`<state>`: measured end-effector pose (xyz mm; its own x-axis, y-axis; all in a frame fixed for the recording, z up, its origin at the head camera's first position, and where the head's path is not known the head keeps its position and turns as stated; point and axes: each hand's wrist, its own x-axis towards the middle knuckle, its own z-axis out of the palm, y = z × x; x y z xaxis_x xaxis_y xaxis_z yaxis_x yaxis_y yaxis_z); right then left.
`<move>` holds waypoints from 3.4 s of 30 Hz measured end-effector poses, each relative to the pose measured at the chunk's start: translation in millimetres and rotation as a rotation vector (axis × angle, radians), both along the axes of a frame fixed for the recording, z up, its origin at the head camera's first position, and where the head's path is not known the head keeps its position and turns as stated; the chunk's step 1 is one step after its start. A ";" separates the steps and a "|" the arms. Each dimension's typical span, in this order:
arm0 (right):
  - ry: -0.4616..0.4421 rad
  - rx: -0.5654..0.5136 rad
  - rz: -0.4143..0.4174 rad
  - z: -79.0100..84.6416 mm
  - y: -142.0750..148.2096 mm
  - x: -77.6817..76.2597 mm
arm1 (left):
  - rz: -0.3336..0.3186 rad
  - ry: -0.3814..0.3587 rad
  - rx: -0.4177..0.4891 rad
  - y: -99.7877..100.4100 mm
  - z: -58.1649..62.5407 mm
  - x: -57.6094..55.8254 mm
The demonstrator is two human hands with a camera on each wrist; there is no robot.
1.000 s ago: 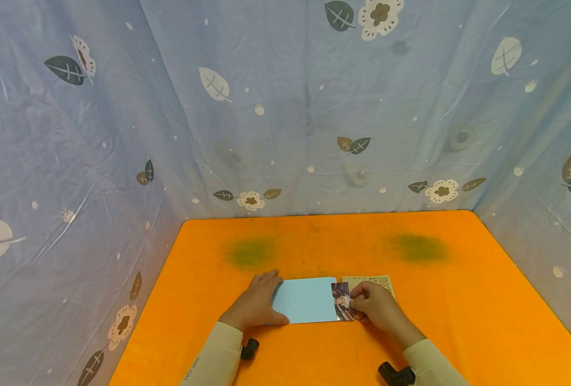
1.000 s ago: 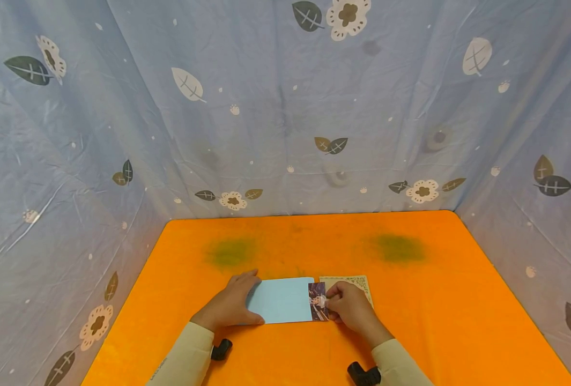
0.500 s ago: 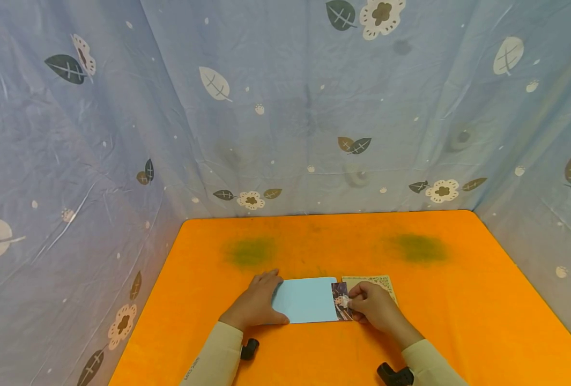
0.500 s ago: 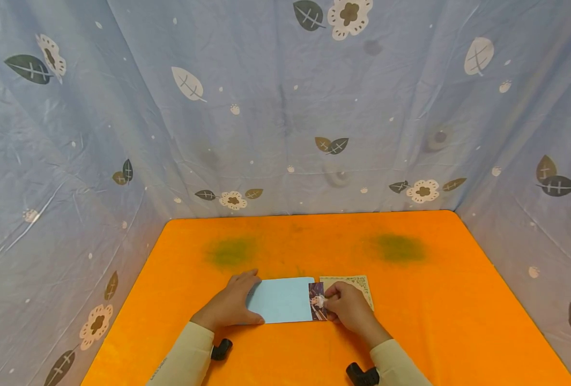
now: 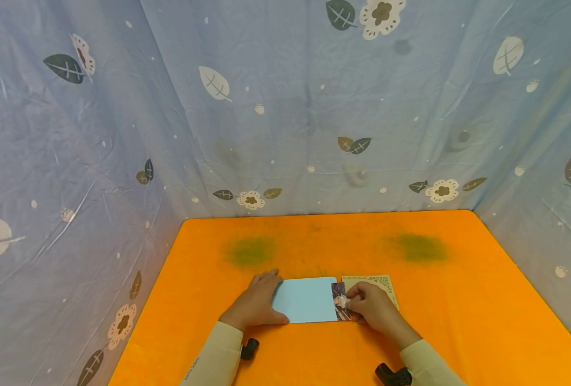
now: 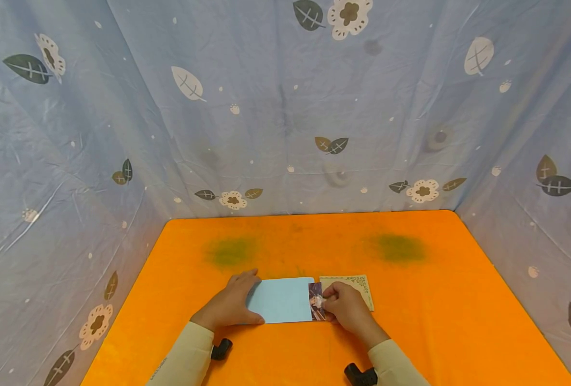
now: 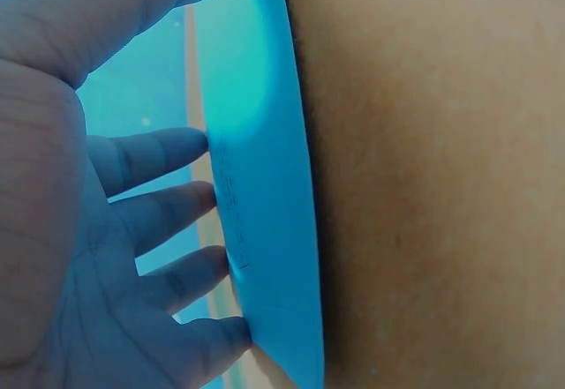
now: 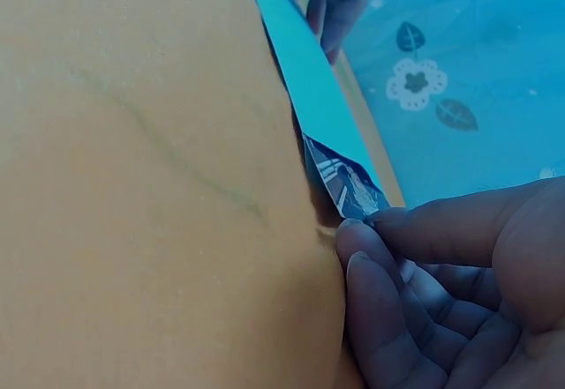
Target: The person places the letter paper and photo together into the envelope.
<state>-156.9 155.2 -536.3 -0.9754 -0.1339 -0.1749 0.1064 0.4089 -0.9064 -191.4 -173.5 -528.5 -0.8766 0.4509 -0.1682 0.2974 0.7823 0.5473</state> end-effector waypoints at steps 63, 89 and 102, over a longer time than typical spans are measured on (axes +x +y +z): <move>-0.016 -0.080 0.069 -2.9 -19.5 -1.6 | 0.004 -0.020 0.023 -1.3 0.2 -0.7; -0.018 -0.079 0.107 -3.0 -22.2 -0.2 | 0.005 -0.012 0.010 -0.5 -3.6 -0.9; -0.045 -0.123 0.101 0.6 -20.1 2.5 | 0.006 -0.019 0.029 -1.3 -1.9 1.0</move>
